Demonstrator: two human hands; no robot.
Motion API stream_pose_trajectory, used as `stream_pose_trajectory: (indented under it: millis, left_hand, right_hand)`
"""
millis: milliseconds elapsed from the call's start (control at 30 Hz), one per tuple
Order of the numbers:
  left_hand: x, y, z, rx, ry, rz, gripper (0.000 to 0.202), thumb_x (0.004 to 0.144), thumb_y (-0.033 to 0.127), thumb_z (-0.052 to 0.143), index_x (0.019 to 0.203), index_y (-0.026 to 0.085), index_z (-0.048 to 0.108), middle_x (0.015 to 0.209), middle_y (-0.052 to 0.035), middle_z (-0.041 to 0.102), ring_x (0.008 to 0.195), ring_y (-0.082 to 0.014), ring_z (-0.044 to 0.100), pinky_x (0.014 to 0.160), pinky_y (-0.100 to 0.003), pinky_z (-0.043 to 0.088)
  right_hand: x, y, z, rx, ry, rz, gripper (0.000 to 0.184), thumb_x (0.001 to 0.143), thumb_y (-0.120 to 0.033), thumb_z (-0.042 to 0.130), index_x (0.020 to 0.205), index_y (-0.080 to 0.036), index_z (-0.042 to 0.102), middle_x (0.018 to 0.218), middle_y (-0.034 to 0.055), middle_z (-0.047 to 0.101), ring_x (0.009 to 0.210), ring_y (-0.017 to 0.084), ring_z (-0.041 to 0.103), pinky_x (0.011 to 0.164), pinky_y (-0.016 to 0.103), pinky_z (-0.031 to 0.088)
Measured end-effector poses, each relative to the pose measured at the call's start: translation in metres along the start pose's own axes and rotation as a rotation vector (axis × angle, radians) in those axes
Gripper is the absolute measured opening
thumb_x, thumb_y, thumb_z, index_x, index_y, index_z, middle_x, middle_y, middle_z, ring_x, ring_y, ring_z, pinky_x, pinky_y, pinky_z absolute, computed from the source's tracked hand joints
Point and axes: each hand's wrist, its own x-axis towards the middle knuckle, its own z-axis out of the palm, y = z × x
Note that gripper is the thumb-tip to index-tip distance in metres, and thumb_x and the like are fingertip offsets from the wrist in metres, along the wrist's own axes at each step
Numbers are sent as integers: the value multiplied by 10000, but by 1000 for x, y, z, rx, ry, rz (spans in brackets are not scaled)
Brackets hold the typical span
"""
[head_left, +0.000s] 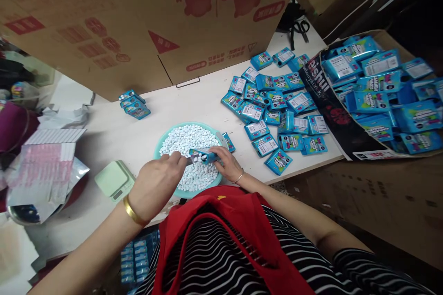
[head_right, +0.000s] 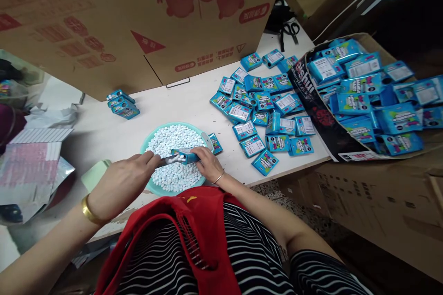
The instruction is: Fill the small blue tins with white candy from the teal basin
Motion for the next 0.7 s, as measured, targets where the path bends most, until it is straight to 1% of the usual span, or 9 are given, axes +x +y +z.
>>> stream_pose_trajectory:
  millis: [100, 167, 267, 333, 367, 433, 500, 600, 700]
  left_hand:
    - [-4, -5, 1, -27, 17, -26, 256, 868, 86, 369, 965, 205, 575, 881, -65, 598, 775, -220, 598, 572, -297, 436]
    - [-6, -21, 19, -94, 63, -93, 222, 905, 168, 377, 1020, 208, 563, 924, -62, 601, 791, -211, 604, 591, -295, 441]
    - [-3, -49, 75, -232, 54, -194, 208, 921, 270, 403, 1057, 211, 549, 1004, -62, 605, 830, -204, 611, 627, -291, 446]
    - [7, -58, 123, -312, -33, -226, 153, 884, 229, 449, 967, 196, 573, 966, -71, 612, 815, -208, 611, 639, -297, 447]
    - [15, -56, 146, -376, -51, -222, 134, 864, 208, 469, 934, 192, 582, 956, -78, 618, 831, -215, 611, 658, -301, 451]
    - [36, -42, 185, -552, 17, -208, 145, 857, 194, 473, 939, 185, 592, 960, -92, 628, 886, -231, 610, 721, -320, 466]
    - [61, -20, 209, -642, 75, -179, 186, 863, 196, 465, 1004, 191, 586, 1020, -90, 634, 944, -226, 607, 798, -328, 471]
    - [89, 8, 222, -720, 141, -153, 241, 838, 160, 473, 1058, 178, 568, 1061, -89, 635, 977, -210, 604, 858, -322, 467]
    - [90, 9, 219, -794, 194, -123, 231, 835, 204, 508, 1055, 162, 560, 1000, -79, 645, 902, -188, 612, 817, -307, 483]
  right_hand:
    - [-1, 2, 0, 5, 8, 11, 478, 773, -62, 466, 1220, -227, 499, 1174, 98, 583, 1150, 238, 526, 1010, 475, 444]
    - [-1, 3, -1, 9, 16, 29, 488, 758, -49, 464, 1212, -225, 505, 1176, 95, 582, 1151, 239, 527, 1013, 479, 443]
    - [-2, 4, -8, 18, 43, 60, 470, 761, -50, 472, 1196, -222, 513, 1178, 96, 582, 1152, 240, 530, 1017, 472, 443]
    - [-2, 6, -13, 17, 54, 82, 440, 779, -68, 488, 1190, -224, 517, 1177, 99, 584, 1141, 242, 539, 1012, 468, 447]
    - [-3, 6, -16, 11, 55, 92, 428, 788, -80, 497, 1189, -228, 518, 1174, 99, 585, 1135, 243, 543, 1008, 469, 448]
    - [-3, 6, -22, -2, 55, 103, 409, 805, -102, 506, 1191, -236, 519, 1174, 97, 586, 1130, 246, 547, 1002, 471, 449]
    - [-4, 6, -28, -13, 63, 112, 391, 820, -125, 510, 1193, -240, 519, 1175, 97, 587, 1129, 247, 549, 997, 469, 450]
    - [-4, 4, -35, -17, 99, 149, 361, 833, -159, 524, 1185, -235, 522, 1156, 95, 592, 1102, 243, 562, 974, 451, 462]
    - [-5, 3, -40, -6, 150, 194, 333, 836, -190, 547, 1166, -228, 526, 1103, 84, 606, 1039, 229, 583, 926, 418, 487]
